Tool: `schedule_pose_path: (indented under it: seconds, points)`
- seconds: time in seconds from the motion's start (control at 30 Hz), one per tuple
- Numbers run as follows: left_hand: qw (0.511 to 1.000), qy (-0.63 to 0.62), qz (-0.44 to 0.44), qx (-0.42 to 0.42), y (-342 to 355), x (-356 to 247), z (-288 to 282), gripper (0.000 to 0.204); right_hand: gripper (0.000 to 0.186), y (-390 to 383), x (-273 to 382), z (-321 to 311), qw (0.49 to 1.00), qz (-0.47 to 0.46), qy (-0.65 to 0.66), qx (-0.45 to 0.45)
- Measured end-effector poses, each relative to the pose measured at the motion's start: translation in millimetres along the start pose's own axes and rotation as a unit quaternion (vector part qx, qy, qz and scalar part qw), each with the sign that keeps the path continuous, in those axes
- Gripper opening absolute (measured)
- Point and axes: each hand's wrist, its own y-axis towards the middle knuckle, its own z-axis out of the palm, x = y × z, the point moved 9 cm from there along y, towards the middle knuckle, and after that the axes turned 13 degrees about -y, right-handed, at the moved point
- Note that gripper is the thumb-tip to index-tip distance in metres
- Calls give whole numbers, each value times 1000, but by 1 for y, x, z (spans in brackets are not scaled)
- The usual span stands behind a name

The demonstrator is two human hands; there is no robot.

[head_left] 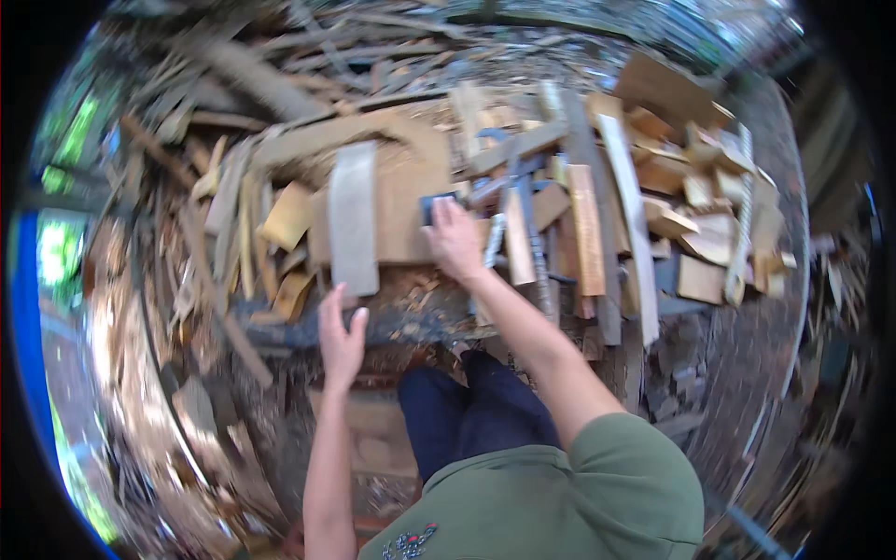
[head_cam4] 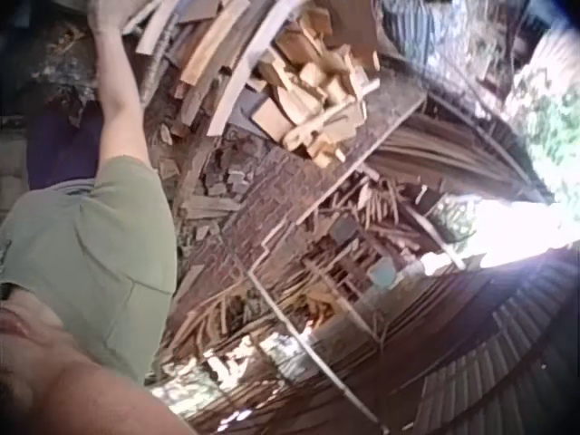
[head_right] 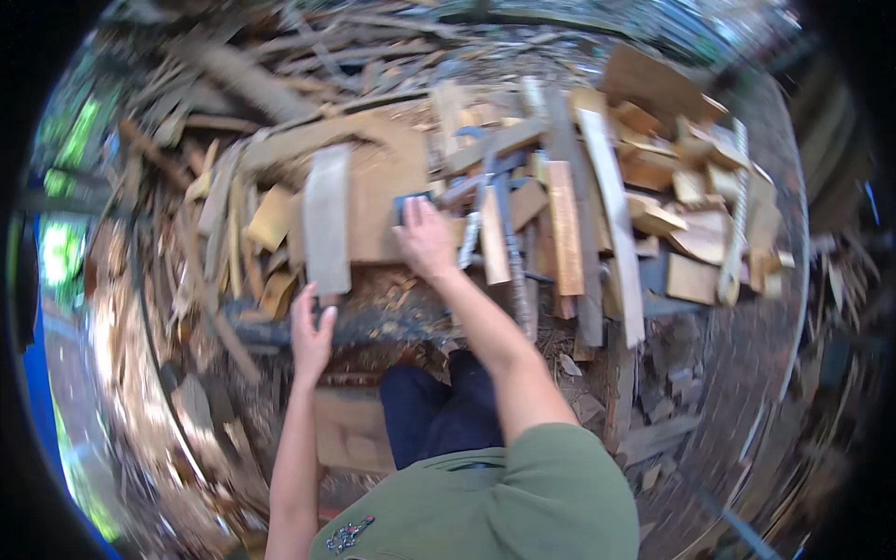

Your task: Shaping and scraping a piece of wood with a metal scraper and sandpaper.

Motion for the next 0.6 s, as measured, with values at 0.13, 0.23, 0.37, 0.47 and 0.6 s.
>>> schedule_pose_path:
  seconds: [0.13,0.23,0.37,0.47,0.6]
  points:
    - [994,75,58,49,84,-9,41,64,66,2,-38,40,986,166,12,-3]
    - [986,127,75,81,119,2,58,73,61,0,-40,44,979,203,17,-17]
    - [980,146,89,102,145,14,67,84,52,0,-35,39,973,216,46,-65]
    - [990,92,79,65,147,12,72,84,52,2,-42,37,975,213,25,-53]
    - [988,126,76,42,143,11,79,84,51,-5,-49,32,972,225,30,-51]
